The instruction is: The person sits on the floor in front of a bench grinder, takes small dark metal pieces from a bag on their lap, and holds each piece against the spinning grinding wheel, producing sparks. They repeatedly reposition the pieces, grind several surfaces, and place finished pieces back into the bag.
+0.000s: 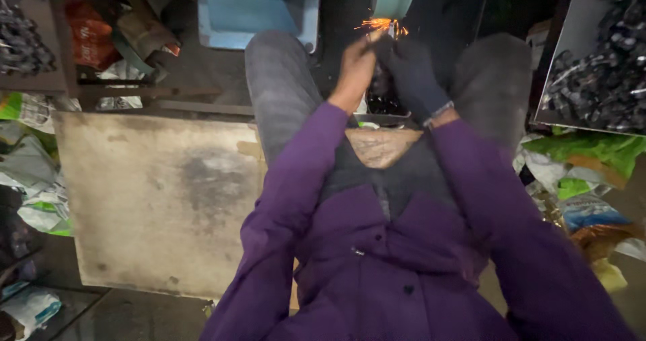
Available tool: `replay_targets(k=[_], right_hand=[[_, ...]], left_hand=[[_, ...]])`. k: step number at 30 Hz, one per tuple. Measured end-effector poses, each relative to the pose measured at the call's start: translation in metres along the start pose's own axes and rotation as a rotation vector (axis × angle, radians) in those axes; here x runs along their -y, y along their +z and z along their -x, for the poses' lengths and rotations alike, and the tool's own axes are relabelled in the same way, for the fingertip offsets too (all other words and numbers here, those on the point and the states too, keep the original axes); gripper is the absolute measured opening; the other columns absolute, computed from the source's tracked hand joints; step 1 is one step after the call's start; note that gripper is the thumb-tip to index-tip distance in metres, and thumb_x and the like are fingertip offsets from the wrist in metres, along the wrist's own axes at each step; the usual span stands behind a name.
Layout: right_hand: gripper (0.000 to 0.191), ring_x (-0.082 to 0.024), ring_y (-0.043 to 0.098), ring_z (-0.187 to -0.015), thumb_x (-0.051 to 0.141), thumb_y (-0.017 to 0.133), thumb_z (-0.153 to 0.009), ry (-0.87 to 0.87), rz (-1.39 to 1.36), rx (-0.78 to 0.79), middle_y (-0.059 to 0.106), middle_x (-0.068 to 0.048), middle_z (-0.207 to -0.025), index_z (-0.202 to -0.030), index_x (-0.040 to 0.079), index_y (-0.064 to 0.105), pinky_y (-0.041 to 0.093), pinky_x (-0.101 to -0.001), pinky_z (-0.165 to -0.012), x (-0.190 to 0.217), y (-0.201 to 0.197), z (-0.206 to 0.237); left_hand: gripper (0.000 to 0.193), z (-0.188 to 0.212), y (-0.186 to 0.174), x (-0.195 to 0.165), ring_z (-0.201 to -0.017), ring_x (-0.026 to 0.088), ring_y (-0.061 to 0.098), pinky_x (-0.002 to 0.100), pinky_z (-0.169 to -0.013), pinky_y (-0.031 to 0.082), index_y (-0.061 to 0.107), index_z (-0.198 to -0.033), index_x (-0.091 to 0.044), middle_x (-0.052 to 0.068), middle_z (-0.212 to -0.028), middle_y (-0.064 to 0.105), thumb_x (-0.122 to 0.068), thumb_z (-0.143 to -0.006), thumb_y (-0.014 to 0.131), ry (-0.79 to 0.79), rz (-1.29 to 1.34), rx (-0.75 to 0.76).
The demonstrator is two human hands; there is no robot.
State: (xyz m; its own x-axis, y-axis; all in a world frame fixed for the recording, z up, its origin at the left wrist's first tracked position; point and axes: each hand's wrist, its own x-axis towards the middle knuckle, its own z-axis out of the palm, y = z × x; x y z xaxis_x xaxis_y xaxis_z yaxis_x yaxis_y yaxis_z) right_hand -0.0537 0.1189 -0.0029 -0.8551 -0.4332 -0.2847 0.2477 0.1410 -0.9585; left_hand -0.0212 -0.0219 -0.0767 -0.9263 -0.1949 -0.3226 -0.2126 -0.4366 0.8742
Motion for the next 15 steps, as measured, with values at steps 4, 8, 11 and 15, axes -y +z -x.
replay_targets(k=[4, 8, 11, 15], right_hand=[[0.019, -0.014, 0.063, -0.06, 0.01, 0.063, -0.098, 0.052, -0.052, -0.023, 0.067, -0.007, -0.072, -0.095, -0.007, 0.07, 0.05, -0.0315, -0.053, -0.001, 0.004, -0.015], [0.019, -0.014, 0.063, -0.061, 0.014, 0.064, -0.099, 0.135, -0.26, -0.022, 0.068, -0.005, -0.074, -0.099, -0.004, 0.069, 0.049, -0.0315, -0.055, -0.008, 0.002, -0.025], [0.015, -0.027, 0.068, -0.091, 0.009, 0.061, -0.113, -0.64, 0.725, 0.127, 0.07, -0.018, -0.096, -0.108, -0.002, 0.069, 0.052, -0.0364, -0.075, -0.014, -0.001, -0.018], [0.028, -0.028, 0.066, -0.077, 0.018, 0.075, -0.093, -0.23, 0.388, -0.154, 0.07, -0.019, -0.089, -0.11, -0.003, 0.067, 0.051, -0.0399, -0.069, -0.017, 0.003, 0.006]], left_hand=[[0.03, -0.009, 0.001, -0.013, -0.071, 0.008, 0.06, 0.026, -0.058, 0.048, 0.072, -0.122, 0.002, 0.003, -0.087, 0.069, -0.007, -0.097, 0.057, 0.039, -0.269, -0.106], [0.038, -0.013, 0.001, -0.031, -0.067, 0.008, 0.059, 0.026, -0.057, 0.047, 0.071, -0.124, 0.0, 0.003, -0.087, 0.07, -0.004, -0.092, 0.051, -0.077, -0.117, -0.057], [0.029, -0.012, -0.005, -0.038, -0.061, 0.008, 0.056, 0.029, -0.052, 0.047, 0.07, -0.118, -0.002, 0.004, -0.082, 0.066, -0.013, -0.099, 0.052, -0.297, 0.139, 0.006], [0.026, -0.005, -0.011, -0.031, -0.063, 0.008, 0.054, 0.025, -0.057, 0.044, 0.072, -0.119, -0.001, 0.005, -0.092, 0.07, -0.008, -0.103, 0.053, -0.297, 0.322, 0.045]])
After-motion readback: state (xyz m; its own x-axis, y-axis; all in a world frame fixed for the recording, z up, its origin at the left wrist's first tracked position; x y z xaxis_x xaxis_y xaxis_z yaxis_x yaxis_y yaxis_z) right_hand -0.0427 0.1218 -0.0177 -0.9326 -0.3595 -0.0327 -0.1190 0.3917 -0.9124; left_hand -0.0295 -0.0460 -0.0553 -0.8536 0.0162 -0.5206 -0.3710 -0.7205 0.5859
